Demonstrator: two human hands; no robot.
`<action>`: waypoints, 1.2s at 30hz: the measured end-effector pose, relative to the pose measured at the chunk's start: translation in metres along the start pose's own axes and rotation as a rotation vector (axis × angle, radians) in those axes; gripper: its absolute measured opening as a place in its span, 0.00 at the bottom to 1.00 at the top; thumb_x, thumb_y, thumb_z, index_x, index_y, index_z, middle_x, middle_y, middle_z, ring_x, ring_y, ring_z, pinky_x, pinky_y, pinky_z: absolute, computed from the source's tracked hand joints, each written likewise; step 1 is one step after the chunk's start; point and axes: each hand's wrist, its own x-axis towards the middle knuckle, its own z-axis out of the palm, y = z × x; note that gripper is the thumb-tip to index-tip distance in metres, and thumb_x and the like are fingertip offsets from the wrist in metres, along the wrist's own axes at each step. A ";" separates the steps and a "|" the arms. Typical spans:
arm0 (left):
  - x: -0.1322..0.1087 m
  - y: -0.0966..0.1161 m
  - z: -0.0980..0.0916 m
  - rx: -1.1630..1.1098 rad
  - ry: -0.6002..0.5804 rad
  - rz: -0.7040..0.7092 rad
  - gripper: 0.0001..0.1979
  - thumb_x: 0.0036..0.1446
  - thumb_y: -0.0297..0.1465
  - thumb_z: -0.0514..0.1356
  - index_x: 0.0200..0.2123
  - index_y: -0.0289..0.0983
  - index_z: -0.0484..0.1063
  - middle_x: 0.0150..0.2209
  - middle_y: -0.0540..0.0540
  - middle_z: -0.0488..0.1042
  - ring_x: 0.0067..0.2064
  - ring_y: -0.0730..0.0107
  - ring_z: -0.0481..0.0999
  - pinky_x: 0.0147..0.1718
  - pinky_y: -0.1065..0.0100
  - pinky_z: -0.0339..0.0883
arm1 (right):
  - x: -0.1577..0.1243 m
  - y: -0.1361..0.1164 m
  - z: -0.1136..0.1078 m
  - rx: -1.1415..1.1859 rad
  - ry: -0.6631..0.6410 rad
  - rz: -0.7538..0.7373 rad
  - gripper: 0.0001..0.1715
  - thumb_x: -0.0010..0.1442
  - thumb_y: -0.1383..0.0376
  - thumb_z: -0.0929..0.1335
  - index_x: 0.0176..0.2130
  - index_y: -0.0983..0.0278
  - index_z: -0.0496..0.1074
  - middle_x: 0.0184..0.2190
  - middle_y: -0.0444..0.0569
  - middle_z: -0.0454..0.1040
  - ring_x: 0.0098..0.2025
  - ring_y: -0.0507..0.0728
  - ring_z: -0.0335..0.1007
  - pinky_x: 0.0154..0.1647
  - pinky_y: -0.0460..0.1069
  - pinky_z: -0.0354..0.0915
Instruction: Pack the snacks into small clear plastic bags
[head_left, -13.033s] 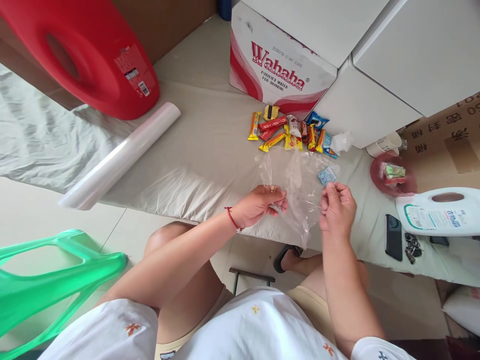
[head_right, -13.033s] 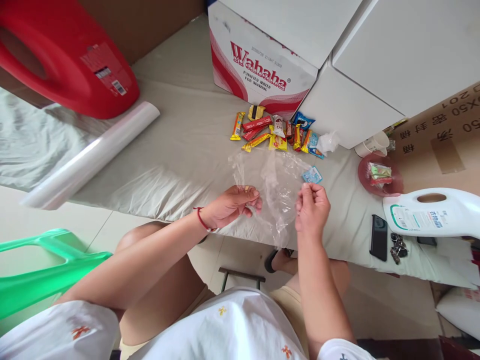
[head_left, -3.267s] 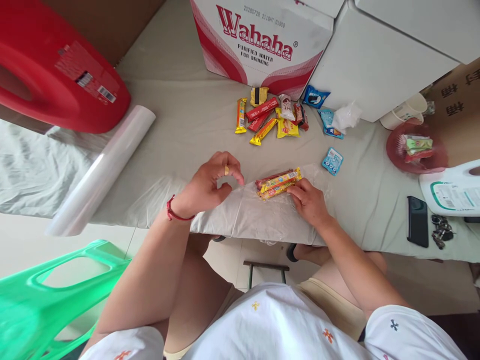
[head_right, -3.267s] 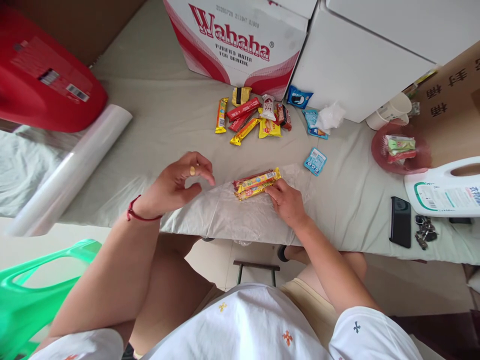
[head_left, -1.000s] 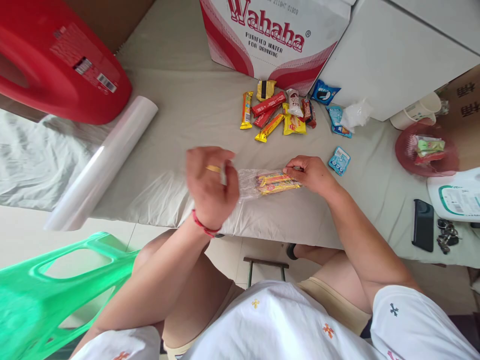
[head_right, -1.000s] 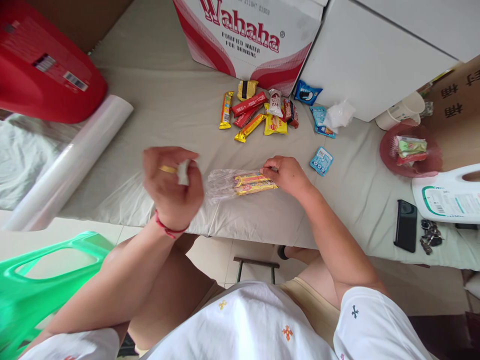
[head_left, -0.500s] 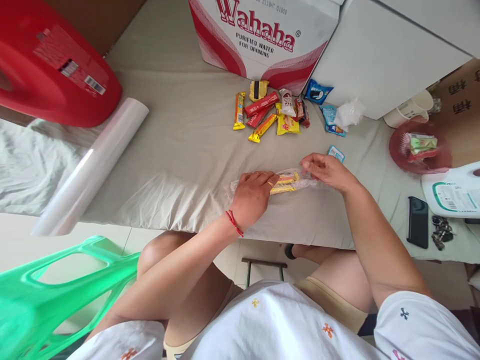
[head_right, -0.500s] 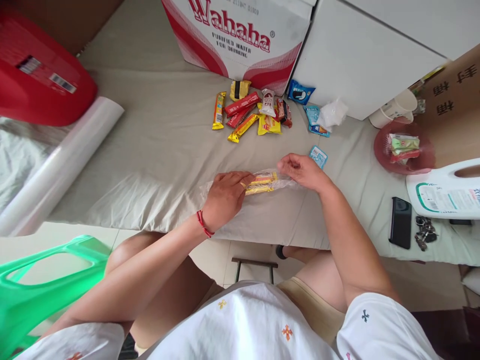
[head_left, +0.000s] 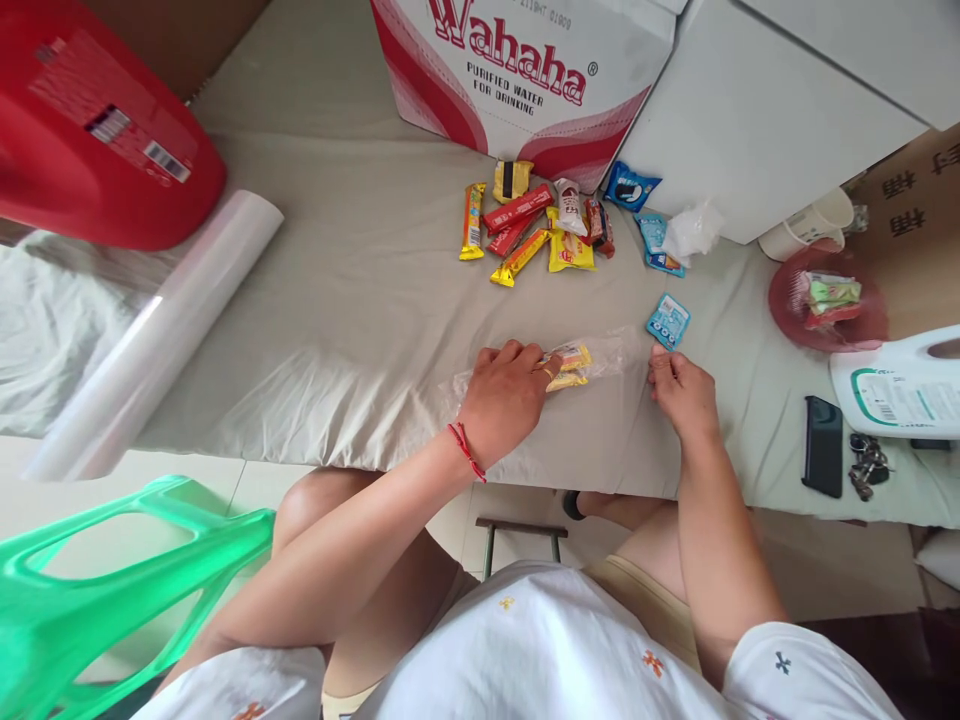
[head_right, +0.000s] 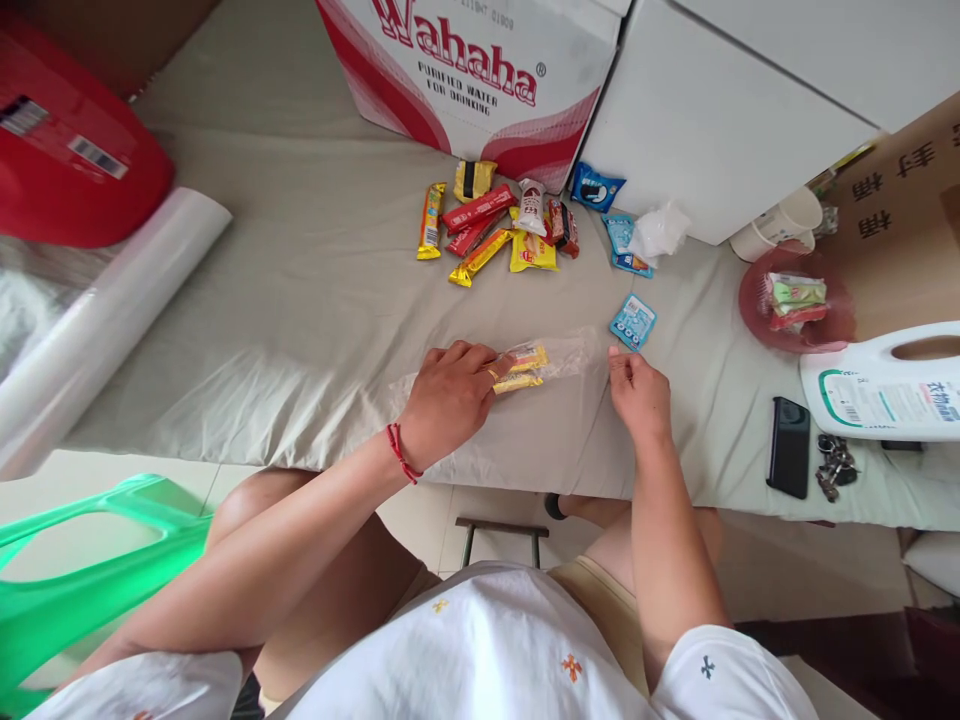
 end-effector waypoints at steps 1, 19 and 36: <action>0.001 0.001 0.000 -0.010 0.006 -0.006 0.21 0.68 0.25 0.55 0.60 0.43 0.76 0.50 0.38 0.80 0.51 0.50 0.74 0.46 0.52 0.66 | -0.004 -0.002 0.002 0.000 0.010 0.031 0.33 0.68 0.37 0.60 0.31 0.58 0.73 0.25 0.51 0.74 0.29 0.61 0.69 0.34 0.52 0.60; 0.011 -0.001 0.007 -0.113 -0.083 -0.071 0.16 0.72 0.28 0.53 0.57 0.41 0.76 0.55 0.39 0.78 0.59 0.51 0.73 0.53 0.53 0.65 | 0.025 -0.039 0.021 0.447 -0.119 0.260 0.31 0.54 0.38 0.73 0.40 0.60 0.72 0.29 0.49 0.74 0.28 0.58 0.71 0.25 0.51 0.66; 0.016 -0.014 0.003 -0.426 -0.050 -0.258 0.19 0.64 0.30 0.58 0.57 0.36 0.75 0.55 0.37 0.80 0.55 0.52 0.78 0.53 0.53 0.74 | -0.047 -0.126 0.074 0.377 0.015 -0.250 0.12 0.69 0.57 0.66 0.42 0.57 0.79 0.38 0.50 0.75 0.37 0.57 0.73 0.42 0.54 0.72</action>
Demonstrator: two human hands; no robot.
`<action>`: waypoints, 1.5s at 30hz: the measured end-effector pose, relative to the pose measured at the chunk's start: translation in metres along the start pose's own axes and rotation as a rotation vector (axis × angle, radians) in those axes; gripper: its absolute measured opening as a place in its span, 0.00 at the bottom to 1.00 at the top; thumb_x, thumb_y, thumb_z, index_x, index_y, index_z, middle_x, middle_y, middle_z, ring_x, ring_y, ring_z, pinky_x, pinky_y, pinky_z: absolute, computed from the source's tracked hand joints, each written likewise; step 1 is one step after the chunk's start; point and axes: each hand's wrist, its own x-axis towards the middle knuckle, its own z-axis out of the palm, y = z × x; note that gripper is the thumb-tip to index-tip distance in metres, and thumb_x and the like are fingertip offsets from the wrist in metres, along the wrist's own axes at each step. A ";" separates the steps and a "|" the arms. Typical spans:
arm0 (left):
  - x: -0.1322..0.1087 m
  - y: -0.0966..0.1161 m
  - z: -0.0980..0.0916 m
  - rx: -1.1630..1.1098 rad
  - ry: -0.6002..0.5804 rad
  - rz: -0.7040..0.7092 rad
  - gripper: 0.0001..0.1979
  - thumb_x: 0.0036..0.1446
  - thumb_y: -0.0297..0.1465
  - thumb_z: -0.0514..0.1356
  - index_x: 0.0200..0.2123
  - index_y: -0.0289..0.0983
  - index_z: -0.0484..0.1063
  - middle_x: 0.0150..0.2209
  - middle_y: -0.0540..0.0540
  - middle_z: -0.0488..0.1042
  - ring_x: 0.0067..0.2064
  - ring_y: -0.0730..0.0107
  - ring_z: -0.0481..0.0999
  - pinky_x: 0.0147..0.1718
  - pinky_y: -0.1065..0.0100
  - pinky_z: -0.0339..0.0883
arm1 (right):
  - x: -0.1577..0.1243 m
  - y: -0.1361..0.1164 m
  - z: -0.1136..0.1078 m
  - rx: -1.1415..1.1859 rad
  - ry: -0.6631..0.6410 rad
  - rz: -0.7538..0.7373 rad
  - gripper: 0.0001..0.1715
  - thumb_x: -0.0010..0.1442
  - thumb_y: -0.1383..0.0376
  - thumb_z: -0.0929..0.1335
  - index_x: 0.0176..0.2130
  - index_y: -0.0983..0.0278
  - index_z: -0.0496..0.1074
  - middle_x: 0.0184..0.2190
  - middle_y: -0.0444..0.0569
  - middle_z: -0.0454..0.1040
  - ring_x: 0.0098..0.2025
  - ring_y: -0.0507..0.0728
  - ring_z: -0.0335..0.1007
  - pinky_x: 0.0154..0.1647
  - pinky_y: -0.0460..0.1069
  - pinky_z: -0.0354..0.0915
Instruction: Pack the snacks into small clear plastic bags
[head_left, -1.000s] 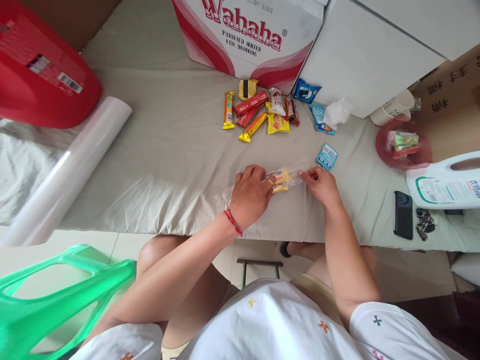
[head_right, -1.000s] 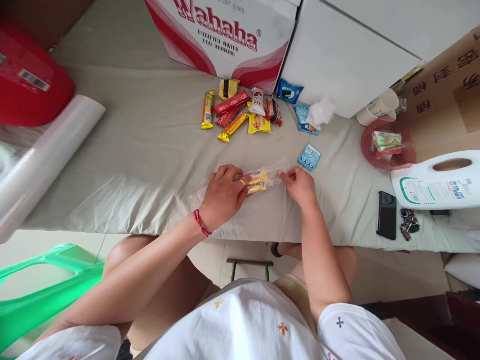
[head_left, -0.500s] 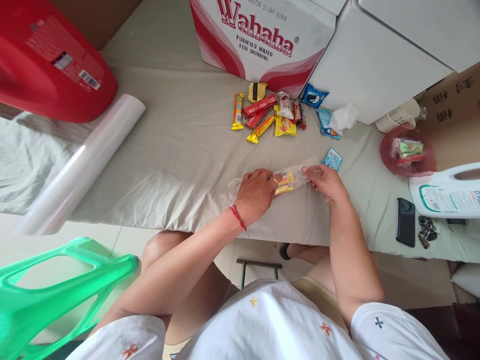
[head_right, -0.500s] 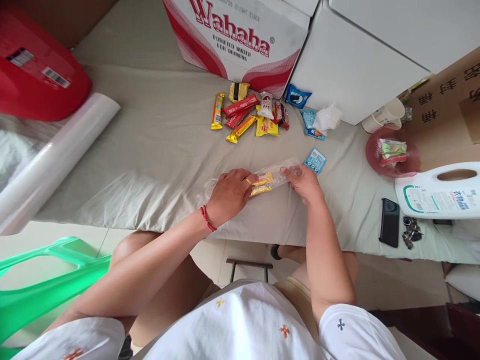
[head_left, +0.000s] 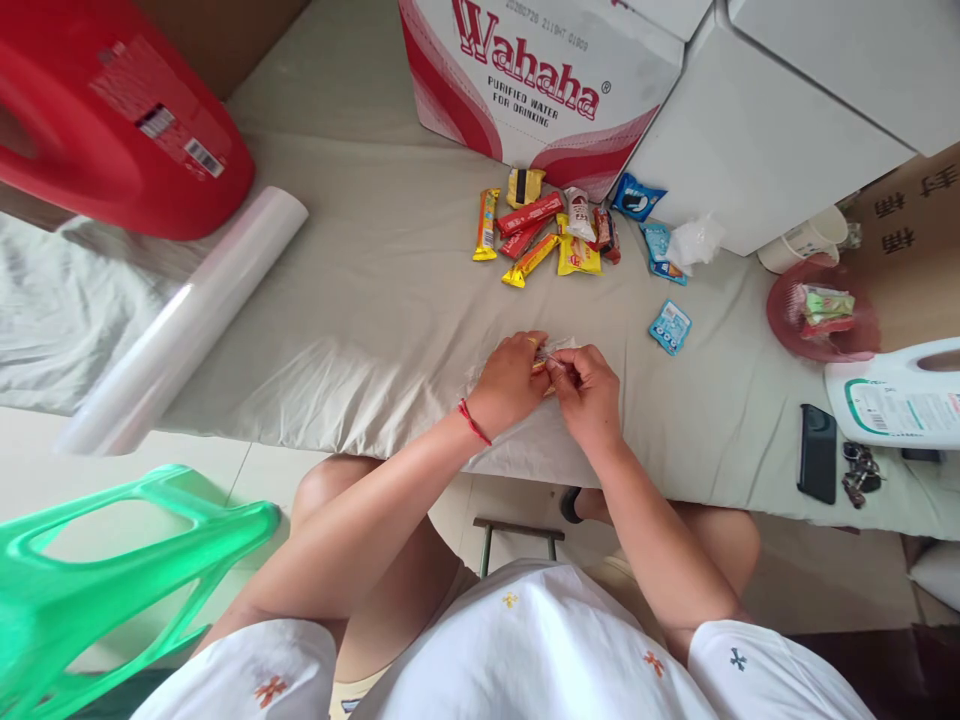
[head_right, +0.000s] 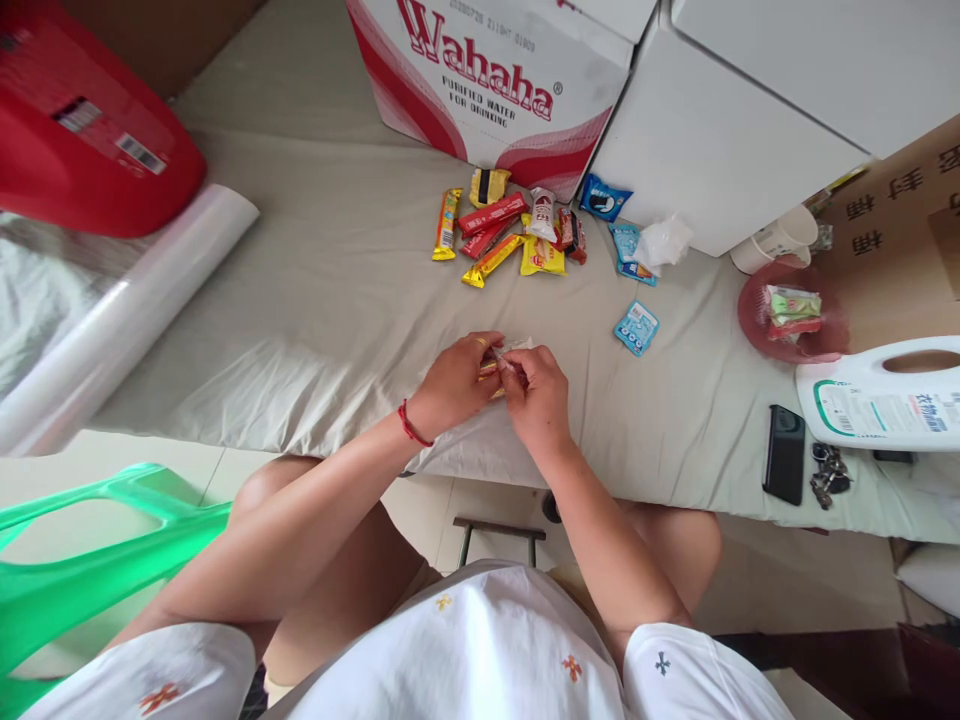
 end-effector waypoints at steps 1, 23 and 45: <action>0.000 -0.004 -0.003 -0.095 -0.015 -0.029 0.23 0.61 0.31 0.60 0.60 0.36 0.73 0.56 0.37 0.79 0.55 0.54 0.79 0.54 0.54 0.75 | -0.005 0.001 0.005 -0.039 0.005 -0.023 0.13 0.70 0.58 0.65 0.44 0.56 0.79 0.40 0.51 0.75 0.38 0.58 0.73 0.43 0.55 0.73; -0.010 -0.010 0.006 -0.065 0.098 0.141 0.15 0.73 0.30 0.50 0.52 0.35 0.75 0.52 0.38 0.75 0.56 0.59 0.75 0.58 0.57 0.71 | -0.011 0.011 -0.031 -0.114 0.010 -0.180 0.16 0.73 0.56 0.66 0.54 0.50 0.80 0.53 0.53 0.79 0.59 0.64 0.72 0.64 0.64 0.67; -0.036 -0.056 -0.078 0.332 0.005 -0.143 0.09 0.58 0.36 0.61 0.32 0.37 0.75 0.59 0.35 0.72 0.61 0.38 0.67 0.55 0.42 0.70 | -0.003 0.020 0.002 -0.443 -0.114 -0.301 0.19 0.74 0.55 0.66 0.59 0.52 0.78 0.55 0.51 0.79 0.55 0.65 0.70 0.55 0.62 0.64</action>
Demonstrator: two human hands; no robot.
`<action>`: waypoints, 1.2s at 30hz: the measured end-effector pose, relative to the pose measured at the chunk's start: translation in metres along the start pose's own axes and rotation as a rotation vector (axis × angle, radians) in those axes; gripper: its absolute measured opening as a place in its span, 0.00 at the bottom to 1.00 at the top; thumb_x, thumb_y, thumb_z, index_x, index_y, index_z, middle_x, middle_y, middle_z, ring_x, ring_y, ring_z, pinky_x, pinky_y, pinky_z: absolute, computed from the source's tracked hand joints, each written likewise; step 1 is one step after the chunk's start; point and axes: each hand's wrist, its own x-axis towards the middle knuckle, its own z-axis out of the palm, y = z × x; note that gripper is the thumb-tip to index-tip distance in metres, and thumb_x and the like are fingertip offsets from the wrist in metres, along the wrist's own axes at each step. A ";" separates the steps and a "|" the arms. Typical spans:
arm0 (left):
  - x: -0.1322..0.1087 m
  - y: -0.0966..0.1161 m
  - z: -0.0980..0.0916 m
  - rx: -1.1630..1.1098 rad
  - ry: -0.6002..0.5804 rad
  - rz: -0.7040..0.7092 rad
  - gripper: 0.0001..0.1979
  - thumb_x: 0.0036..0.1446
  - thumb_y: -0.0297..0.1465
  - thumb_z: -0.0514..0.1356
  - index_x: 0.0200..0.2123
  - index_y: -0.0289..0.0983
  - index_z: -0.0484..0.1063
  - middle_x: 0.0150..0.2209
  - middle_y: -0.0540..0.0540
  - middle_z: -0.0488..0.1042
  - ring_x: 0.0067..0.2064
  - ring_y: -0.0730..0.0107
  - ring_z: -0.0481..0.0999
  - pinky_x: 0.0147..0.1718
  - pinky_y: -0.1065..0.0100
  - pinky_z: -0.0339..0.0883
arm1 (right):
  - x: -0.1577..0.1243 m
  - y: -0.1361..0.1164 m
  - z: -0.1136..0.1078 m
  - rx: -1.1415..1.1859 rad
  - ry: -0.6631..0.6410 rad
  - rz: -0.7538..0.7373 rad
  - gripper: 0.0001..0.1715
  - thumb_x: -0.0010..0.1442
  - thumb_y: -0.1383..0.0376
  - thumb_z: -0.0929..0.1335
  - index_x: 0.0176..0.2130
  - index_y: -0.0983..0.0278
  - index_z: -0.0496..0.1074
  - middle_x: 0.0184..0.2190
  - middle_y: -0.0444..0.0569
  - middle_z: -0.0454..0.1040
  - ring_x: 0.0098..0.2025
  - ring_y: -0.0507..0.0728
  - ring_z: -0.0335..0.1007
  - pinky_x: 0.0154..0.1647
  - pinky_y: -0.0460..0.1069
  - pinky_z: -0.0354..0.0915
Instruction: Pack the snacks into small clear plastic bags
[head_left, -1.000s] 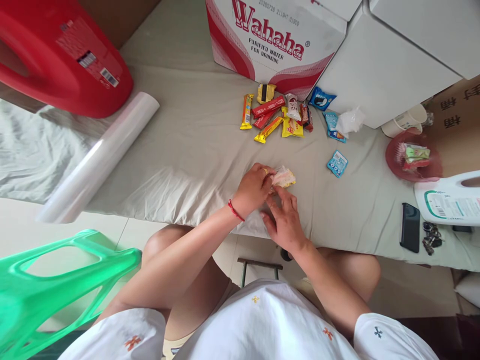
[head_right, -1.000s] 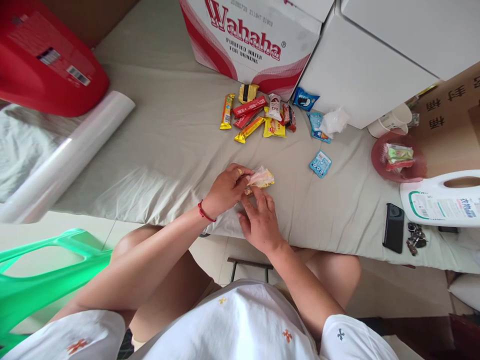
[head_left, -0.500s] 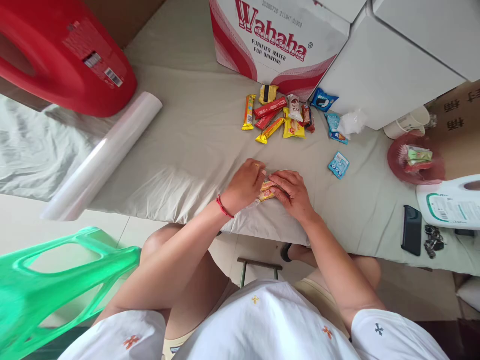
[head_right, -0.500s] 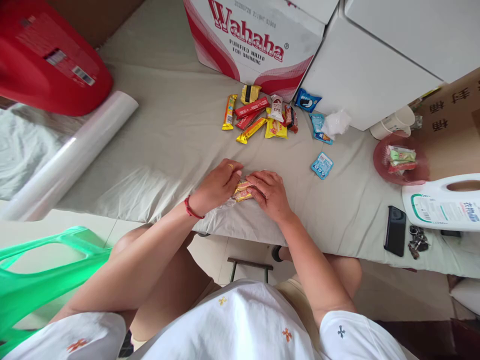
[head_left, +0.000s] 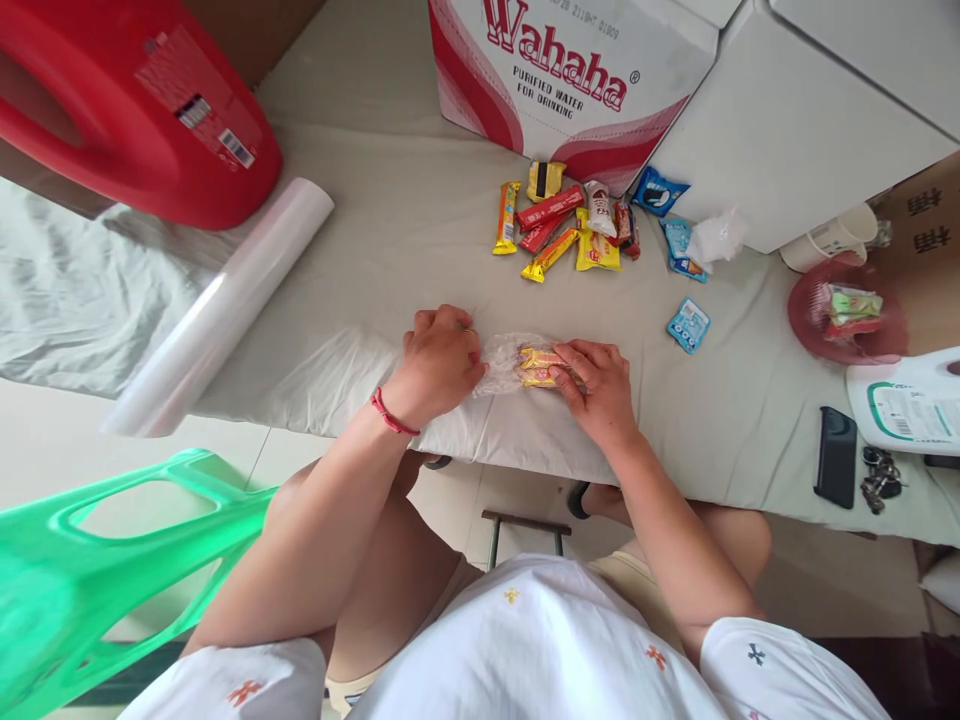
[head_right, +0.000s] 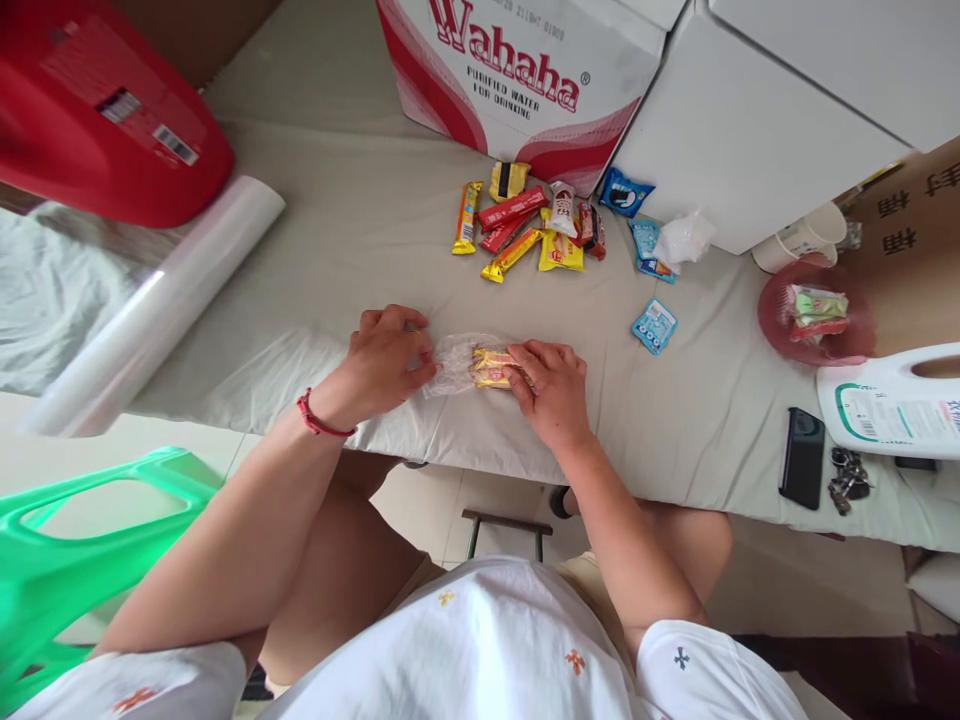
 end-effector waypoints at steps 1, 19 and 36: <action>0.001 -0.001 -0.003 -0.070 0.001 0.007 0.09 0.59 0.36 0.60 0.33 0.37 0.75 0.56 0.35 0.73 0.59 0.42 0.70 0.55 0.44 0.71 | 0.000 0.001 0.000 0.016 0.003 0.004 0.18 0.74 0.55 0.66 0.58 0.52 0.78 0.54 0.50 0.80 0.55 0.65 0.70 0.55 0.62 0.64; 0.014 0.021 -0.006 -0.607 -0.112 -0.059 0.08 0.56 0.37 0.61 0.30 0.41 0.65 0.24 0.53 0.67 0.25 0.70 0.68 0.27 0.68 0.62 | -0.012 0.003 0.000 0.011 0.070 0.041 0.18 0.73 0.52 0.67 0.57 0.53 0.79 0.51 0.52 0.79 0.53 0.65 0.68 0.55 0.61 0.65; 0.013 0.073 0.027 -0.462 -0.068 0.121 0.16 0.64 0.32 0.52 0.34 0.39 0.80 0.32 0.48 0.81 0.35 0.65 0.78 0.38 0.64 0.69 | -0.005 0.004 0.010 0.135 0.014 0.121 0.18 0.70 0.56 0.69 0.56 0.54 0.80 0.45 0.54 0.69 0.49 0.64 0.63 0.54 0.61 0.69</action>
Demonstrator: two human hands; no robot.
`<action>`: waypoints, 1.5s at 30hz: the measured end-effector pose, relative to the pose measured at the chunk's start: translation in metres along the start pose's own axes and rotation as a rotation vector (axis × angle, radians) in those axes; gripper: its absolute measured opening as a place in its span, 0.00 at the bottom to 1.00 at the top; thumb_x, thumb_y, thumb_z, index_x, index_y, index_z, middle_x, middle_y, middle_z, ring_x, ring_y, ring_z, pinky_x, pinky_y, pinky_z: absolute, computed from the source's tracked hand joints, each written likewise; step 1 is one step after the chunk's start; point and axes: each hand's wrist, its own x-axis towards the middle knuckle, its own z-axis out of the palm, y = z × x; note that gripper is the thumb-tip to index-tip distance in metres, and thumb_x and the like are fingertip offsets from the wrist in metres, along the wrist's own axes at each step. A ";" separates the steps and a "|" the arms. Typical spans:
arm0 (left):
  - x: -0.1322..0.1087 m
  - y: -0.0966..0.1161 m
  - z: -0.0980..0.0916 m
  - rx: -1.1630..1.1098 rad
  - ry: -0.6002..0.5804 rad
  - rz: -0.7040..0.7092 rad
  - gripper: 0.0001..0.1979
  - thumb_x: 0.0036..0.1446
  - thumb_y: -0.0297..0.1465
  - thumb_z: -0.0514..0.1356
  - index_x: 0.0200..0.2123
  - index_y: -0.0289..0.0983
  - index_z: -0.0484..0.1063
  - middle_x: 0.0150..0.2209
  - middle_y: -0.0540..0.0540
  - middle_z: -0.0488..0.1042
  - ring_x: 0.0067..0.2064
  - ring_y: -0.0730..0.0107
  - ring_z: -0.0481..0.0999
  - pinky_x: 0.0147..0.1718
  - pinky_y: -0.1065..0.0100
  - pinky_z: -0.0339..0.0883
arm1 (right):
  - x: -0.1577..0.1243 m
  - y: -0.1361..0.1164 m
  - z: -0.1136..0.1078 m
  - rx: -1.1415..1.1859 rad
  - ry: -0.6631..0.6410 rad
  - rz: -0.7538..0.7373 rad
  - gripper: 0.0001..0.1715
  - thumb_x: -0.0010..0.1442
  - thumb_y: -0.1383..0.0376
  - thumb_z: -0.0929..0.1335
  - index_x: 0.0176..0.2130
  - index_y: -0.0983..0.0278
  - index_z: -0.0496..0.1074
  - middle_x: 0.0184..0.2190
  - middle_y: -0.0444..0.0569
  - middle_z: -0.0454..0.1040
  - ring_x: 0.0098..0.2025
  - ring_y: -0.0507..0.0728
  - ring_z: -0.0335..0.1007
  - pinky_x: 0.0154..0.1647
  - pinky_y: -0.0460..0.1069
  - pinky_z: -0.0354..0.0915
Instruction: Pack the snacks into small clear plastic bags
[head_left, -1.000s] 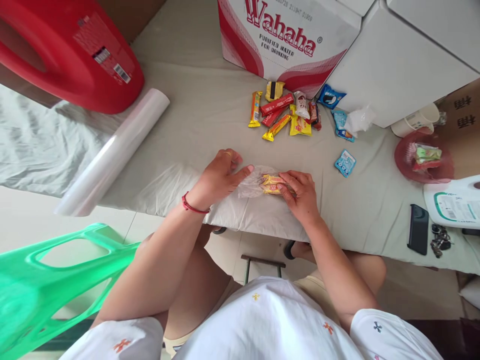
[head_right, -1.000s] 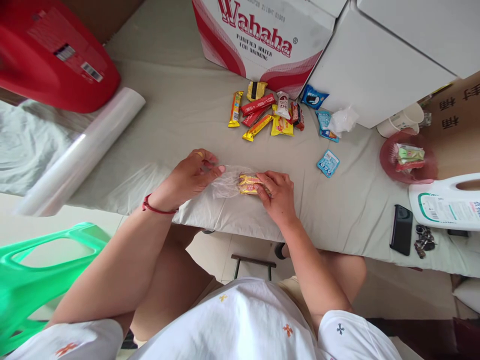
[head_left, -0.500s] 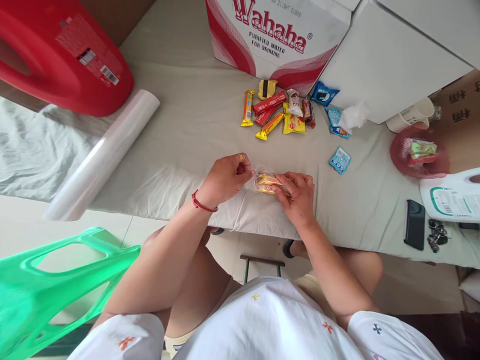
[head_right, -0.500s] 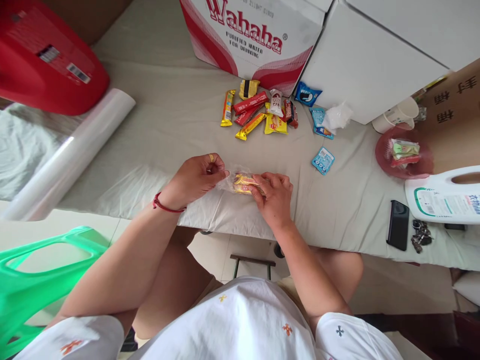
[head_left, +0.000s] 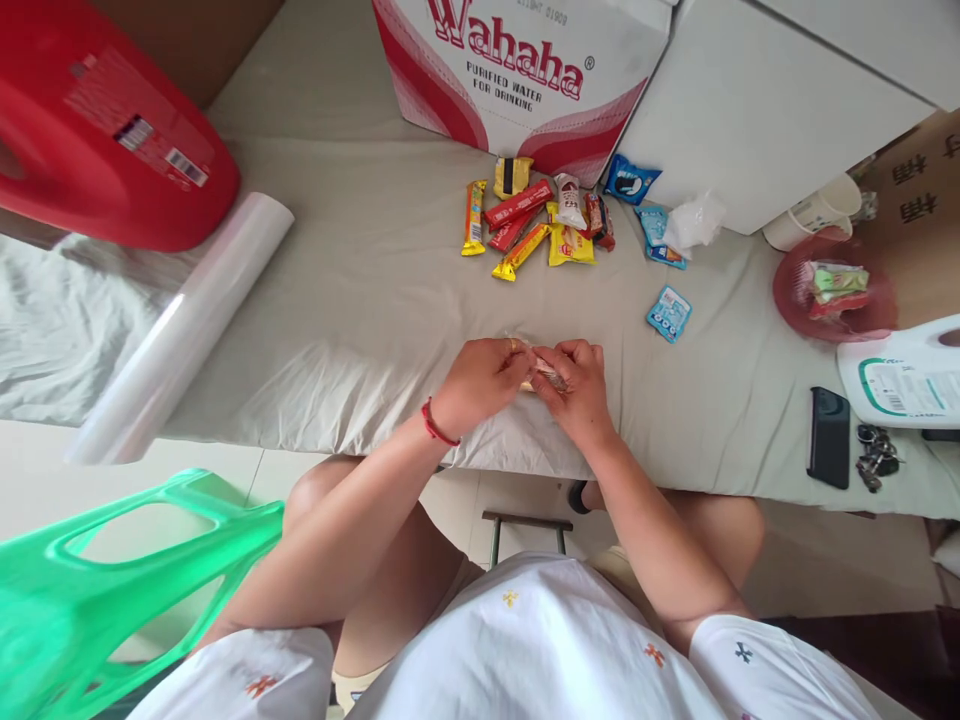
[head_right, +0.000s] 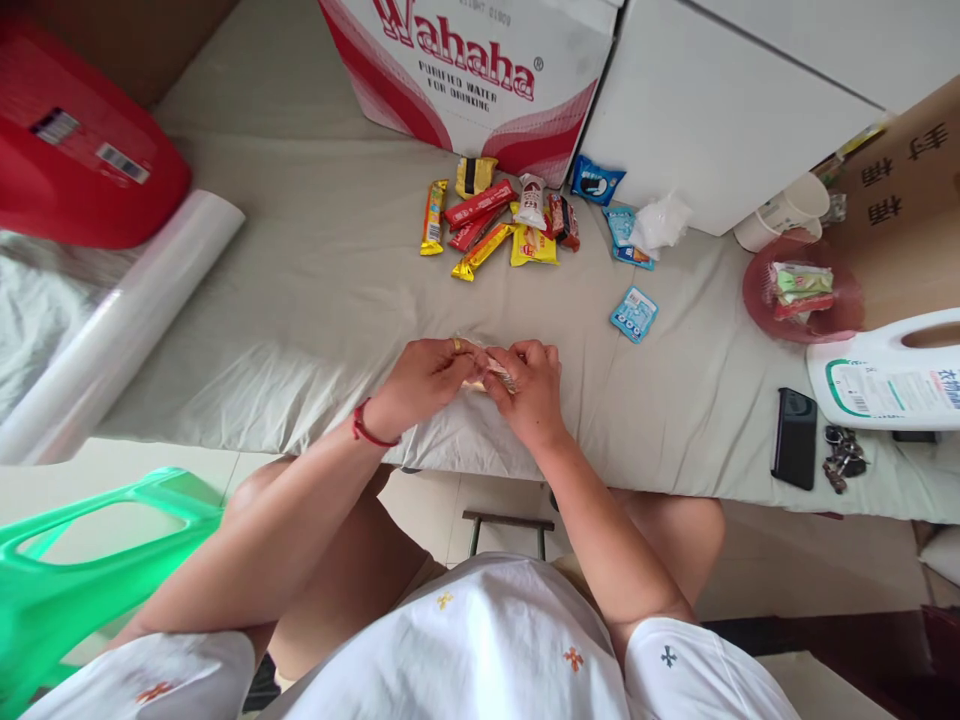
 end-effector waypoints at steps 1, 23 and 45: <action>0.001 -0.003 -0.005 0.009 -0.037 0.028 0.15 0.63 0.32 0.53 0.35 0.40 0.81 0.33 0.49 0.81 0.36 0.65 0.78 0.39 0.64 0.70 | 0.000 0.001 0.000 0.005 -0.021 0.001 0.19 0.70 0.56 0.69 0.57 0.54 0.79 0.47 0.54 0.69 0.51 0.64 0.63 0.54 0.61 0.68; 0.013 -0.048 0.002 0.342 0.034 0.306 0.25 0.64 0.47 0.65 0.59 0.42 0.80 0.68 0.38 0.64 0.75 0.37 0.47 0.72 0.39 0.50 | 0.006 0.025 -0.028 0.101 -0.214 -0.162 0.24 0.73 0.56 0.65 0.64 0.53 0.74 0.55 0.55 0.72 0.55 0.65 0.67 0.59 0.64 0.70; 0.014 -0.050 -0.003 0.191 -0.061 0.417 0.18 0.70 0.41 0.58 0.58 0.45 0.80 0.57 0.43 0.82 0.59 0.58 0.79 0.68 0.50 0.58 | 0.026 0.039 -0.034 0.204 -0.345 -0.153 0.25 0.70 0.50 0.69 0.61 0.54 0.76 0.54 0.54 0.75 0.55 0.65 0.69 0.61 0.64 0.66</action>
